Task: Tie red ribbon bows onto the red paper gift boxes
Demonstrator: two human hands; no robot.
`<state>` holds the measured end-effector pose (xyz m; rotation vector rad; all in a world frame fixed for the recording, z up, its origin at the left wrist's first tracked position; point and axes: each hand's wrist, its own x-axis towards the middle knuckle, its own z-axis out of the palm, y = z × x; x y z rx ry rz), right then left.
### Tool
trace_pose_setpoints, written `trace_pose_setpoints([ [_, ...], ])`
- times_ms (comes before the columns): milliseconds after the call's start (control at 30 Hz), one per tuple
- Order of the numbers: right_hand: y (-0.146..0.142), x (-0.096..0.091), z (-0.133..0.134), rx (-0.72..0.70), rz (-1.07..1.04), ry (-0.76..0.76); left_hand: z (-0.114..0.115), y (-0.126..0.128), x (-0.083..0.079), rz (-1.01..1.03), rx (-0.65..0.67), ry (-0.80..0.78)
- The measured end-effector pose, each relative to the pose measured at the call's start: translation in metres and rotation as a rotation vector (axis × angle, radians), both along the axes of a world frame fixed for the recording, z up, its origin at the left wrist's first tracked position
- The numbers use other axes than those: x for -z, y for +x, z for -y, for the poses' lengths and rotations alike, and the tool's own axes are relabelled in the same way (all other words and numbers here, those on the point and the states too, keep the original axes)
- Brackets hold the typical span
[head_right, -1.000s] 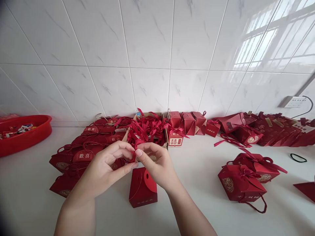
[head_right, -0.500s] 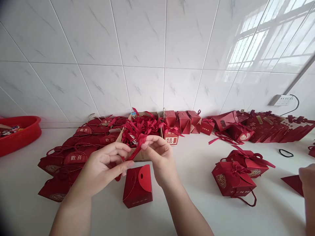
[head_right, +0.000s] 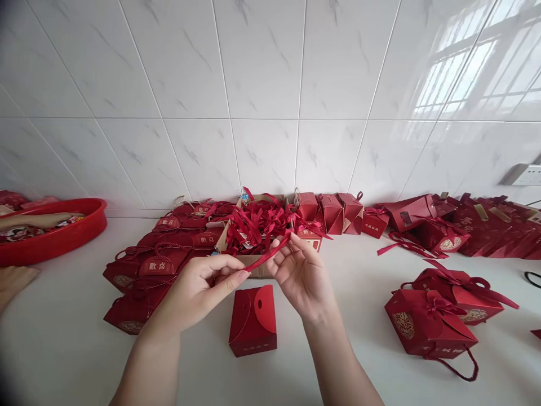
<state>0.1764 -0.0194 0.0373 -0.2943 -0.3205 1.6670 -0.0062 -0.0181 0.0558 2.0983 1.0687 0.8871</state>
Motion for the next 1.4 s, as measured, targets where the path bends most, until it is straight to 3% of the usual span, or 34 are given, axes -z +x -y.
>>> trace_pose_setpoints([
  [233, 0.008, 0.002, -0.003, 0.033, -0.018, -0.008, 0.002, -0.002, -0.005, 0.024, -0.003, 0.072],
  [600, 0.026, 0.002, -0.010, 0.125, -0.148, -0.033, 0.011, -0.008, -0.011, -0.030, 0.060, -0.046],
  [800, 0.034, 0.002, -0.013, 0.223, -0.127, -0.041, 0.012, -0.015, -0.011, -0.029, -0.006, 0.038],
  [1067, 0.042, 0.004, -0.018, 0.313, -0.109, -0.066, 0.016, -0.023, -0.017, 0.157, -0.029, 0.200],
  [1233, 0.045, 0.005, -0.021, 0.364, -0.145, -0.093, 0.015, -0.026, -0.015, 0.137, -0.107, 0.345],
  [1400, 0.052, 0.008, -0.026, 0.404, -0.178, -0.101, 0.016, -0.037, -0.012, 0.103, -0.012, 0.458],
])
